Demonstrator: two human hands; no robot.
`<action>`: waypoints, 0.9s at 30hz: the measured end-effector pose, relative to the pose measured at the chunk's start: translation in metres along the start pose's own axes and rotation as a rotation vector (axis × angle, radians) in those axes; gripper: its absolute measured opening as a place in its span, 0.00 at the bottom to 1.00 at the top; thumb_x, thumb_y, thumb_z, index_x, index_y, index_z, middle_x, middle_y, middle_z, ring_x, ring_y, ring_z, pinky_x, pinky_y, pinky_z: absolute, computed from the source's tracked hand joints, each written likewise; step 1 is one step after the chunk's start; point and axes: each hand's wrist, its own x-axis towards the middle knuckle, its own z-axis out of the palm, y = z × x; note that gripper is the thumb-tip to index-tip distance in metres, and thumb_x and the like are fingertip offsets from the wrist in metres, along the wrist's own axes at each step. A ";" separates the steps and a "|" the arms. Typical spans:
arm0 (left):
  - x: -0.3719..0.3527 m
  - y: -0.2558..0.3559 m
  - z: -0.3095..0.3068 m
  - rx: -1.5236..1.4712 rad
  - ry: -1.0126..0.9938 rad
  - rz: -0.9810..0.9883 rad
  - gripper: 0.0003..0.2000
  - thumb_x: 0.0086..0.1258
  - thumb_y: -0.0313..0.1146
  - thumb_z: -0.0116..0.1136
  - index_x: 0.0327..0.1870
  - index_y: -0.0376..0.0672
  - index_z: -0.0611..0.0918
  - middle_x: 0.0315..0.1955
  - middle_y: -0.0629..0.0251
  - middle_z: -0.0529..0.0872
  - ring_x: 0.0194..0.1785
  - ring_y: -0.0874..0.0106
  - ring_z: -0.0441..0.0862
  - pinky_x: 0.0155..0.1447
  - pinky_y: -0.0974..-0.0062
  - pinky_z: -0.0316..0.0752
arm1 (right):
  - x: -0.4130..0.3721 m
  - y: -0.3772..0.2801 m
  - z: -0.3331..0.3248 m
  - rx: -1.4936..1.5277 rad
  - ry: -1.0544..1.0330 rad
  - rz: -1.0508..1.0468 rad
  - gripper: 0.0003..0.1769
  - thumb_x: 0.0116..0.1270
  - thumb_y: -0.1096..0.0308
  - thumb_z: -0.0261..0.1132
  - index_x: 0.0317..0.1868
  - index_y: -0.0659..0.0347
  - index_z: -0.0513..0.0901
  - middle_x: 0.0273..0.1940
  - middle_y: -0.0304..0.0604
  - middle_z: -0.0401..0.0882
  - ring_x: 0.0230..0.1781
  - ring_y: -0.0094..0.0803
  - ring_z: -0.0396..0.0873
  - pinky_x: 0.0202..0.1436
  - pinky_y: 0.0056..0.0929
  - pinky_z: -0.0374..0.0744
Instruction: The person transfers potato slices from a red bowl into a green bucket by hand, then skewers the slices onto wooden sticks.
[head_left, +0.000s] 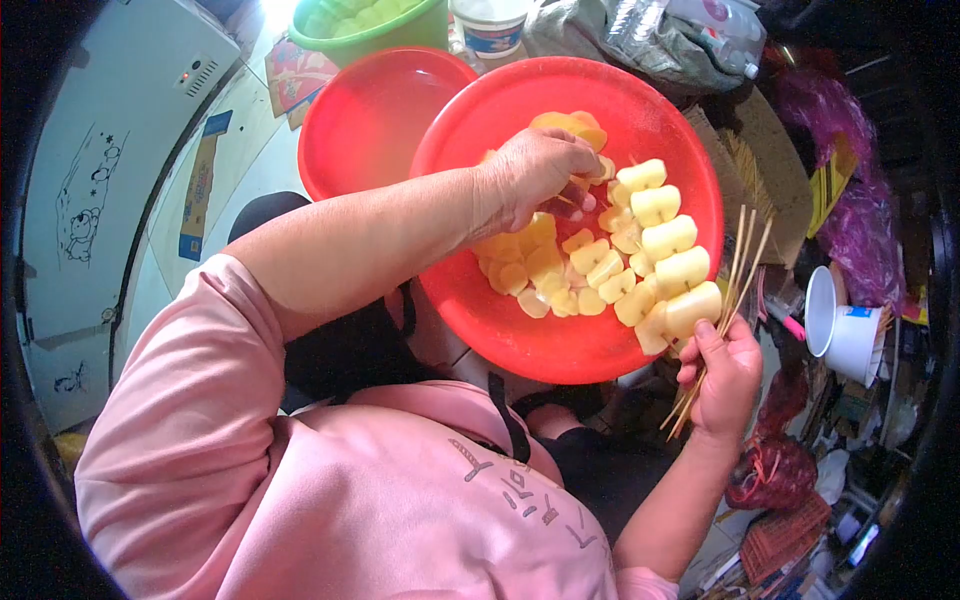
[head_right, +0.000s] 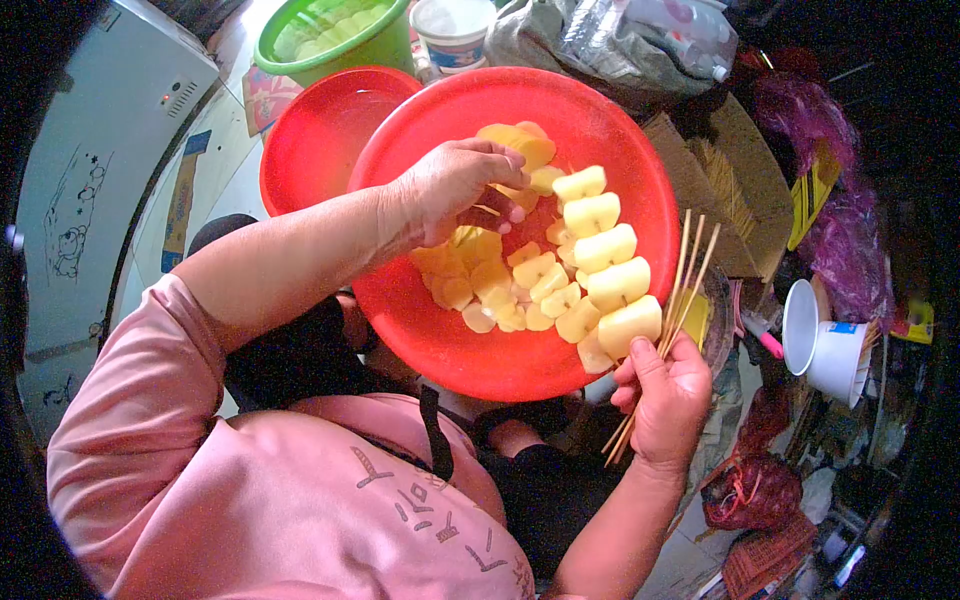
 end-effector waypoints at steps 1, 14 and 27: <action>0.002 0.000 0.000 -0.001 0.000 -0.001 0.15 0.62 0.28 0.58 0.49 0.40 0.73 0.35 0.62 0.78 0.30 0.71 0.80 0.33 0.72 0.79 | 0.001 -0.002 -0.002 -0.058 -0.027 0.033 0.05 0.66 0.69 0.60 0.38 0.62 0.76 0.20 0.34 0.74 0.12 0.16 0.68 0.14 0.13 0.67; 0.023 -0.029 -0.019 1.289 -0.050 0.293 0.12 0.59 0.36 0.58 0.42 0.41 0.81 0.35 0.56 0.85 0.39 0.62 0.83 0.44 0.67 0.77 | 0.022 0.018 0.007 -0.687 0.059 -0.075 0.08 0.63 0.70 0.60 0.41 0.65 0.78 0.24 0.36 0.76 0.17 0.17 0.71 0.18 0.18 0.68; 0.015 -0.087 -0.001 2.009 -0.370 0.346 0.16 0.63 0.38 0.53 0.48 0.39 0.76 0.40 0.59 0.85 0.44 0.62 0.84 0.39 0.63 0.81 | 0.015 0.011 0.012 -0.931 0.141 -0.185 0.11 0.59 0.68 0.64 0.40 0.66 0.78 0.35 0.55 0.83 0.38 0.46 0.83 0.42 0.37 0.78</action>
